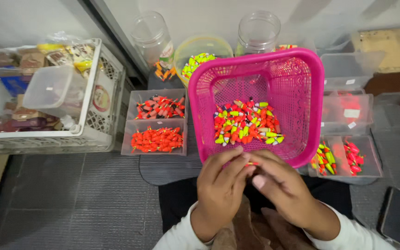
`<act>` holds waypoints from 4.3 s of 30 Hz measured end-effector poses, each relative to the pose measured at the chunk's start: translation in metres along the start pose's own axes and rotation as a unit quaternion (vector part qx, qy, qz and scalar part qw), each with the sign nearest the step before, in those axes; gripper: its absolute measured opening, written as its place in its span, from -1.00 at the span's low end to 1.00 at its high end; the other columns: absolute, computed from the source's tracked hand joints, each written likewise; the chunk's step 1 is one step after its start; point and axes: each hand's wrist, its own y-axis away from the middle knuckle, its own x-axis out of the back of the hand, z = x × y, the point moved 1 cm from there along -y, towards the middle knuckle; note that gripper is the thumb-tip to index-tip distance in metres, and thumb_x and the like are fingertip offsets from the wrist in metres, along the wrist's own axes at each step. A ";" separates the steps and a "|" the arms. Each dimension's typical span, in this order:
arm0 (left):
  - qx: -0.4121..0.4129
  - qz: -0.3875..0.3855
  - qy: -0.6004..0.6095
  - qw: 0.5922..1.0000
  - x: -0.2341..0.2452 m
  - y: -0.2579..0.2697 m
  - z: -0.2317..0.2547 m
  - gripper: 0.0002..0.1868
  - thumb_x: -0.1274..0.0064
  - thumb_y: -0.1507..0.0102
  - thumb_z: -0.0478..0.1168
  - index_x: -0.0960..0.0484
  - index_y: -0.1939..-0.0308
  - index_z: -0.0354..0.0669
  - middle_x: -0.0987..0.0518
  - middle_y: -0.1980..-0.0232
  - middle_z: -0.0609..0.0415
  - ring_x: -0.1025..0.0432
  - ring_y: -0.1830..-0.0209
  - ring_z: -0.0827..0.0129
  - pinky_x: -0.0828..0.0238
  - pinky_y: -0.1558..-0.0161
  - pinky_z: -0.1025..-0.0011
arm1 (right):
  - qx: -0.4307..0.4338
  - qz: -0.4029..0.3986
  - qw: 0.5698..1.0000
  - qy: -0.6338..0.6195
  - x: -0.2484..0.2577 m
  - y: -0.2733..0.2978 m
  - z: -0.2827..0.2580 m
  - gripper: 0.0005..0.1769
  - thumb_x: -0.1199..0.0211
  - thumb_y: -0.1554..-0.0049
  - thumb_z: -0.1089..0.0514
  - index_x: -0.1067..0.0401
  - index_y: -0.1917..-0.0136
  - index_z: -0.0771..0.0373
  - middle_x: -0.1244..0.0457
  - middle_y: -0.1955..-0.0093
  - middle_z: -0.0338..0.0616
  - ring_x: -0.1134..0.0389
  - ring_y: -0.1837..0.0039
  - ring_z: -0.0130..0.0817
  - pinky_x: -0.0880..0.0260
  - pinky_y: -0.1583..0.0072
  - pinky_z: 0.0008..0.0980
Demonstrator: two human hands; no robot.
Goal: The person sorts small, colorful, candy-shaped objects from a pink basket into clear plastic containers. They pick up handfuls of the items, separate them by color, and place them into the containers on the table.
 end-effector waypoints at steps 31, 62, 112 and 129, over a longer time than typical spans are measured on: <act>-0.173 -0.179 0.018 0.968 -0.055 -0.013 0.002 -0.85 -0.16 -0.39 -0.28 -0.63 -0.03 -0.19 -0.66 -0.05 0.05 -0.51 -0.01 0.15 -0.59 -0.21 0.09 | -0.162 0.122 0.978 -0.042 0.085 0.082 0.055 -0.85 -0.25 -0.11 0.07 -0.54 0.16 0.16 -0.35 0.34 -0.26 -0.33 0.37 -0.56 -0.37 0.34 -0.52; 0.017 0.041 -0.113 0.993 0.027 0.018 -0.041 -0.84 -0.04 -0.28 -0.26 -0.68 0.12 0.06 -0.63 -0.04 0.14 -0.42 -0.10 0.09 -0.14 -0.39 -0.11 | -0.184 -0.202 0.695 0.666 0.039 -0.064 0.087 -0.78 -0.11 0.03 0.22 -0.47 0.09 0.14 -0.33 0.11 -0.09 -0.49 0.20 -0.03 -0.50 0.24 -0.02; -0.065 -0.107 -0.100 0.987 0.008 -0.024 0.005 -0.82 0.04 -0.35 -0.16 -0.62 0.14 -0.15 -0.54 0.30 0.09 -0.40 0.10 0.20 -0.08 -0.43 -0.12 | 0.076 0.008 0.938 0.339 0.044 -0.005 -0.009 -0.81 -0.29 -0.08 0.08 -0.54 0.02 0.11 -0.41 0.09 -0.34 -0.43 0.07 -0.40 -0.43 -0.03 -0.42; -0.095 -0.100 -0.120 0.983 0.001 -0.009 -0.007 -0.86 -0.04 -0.38 -0.17 -0.60 0.14 -0.16 -0.53 0.27 0.16 -0.43 0.14 0.28 -0.14 -0.15 0.08 | -0.007 0.059 0.962 0.265 0.015 -0.011 0.001 -0.71 -0.01 -0.26 0.03 -0.44 0.17 0.18 -0.32 0.26 -0.23 -0.35 0.18 -0.29 -0.29 0.09 -0.32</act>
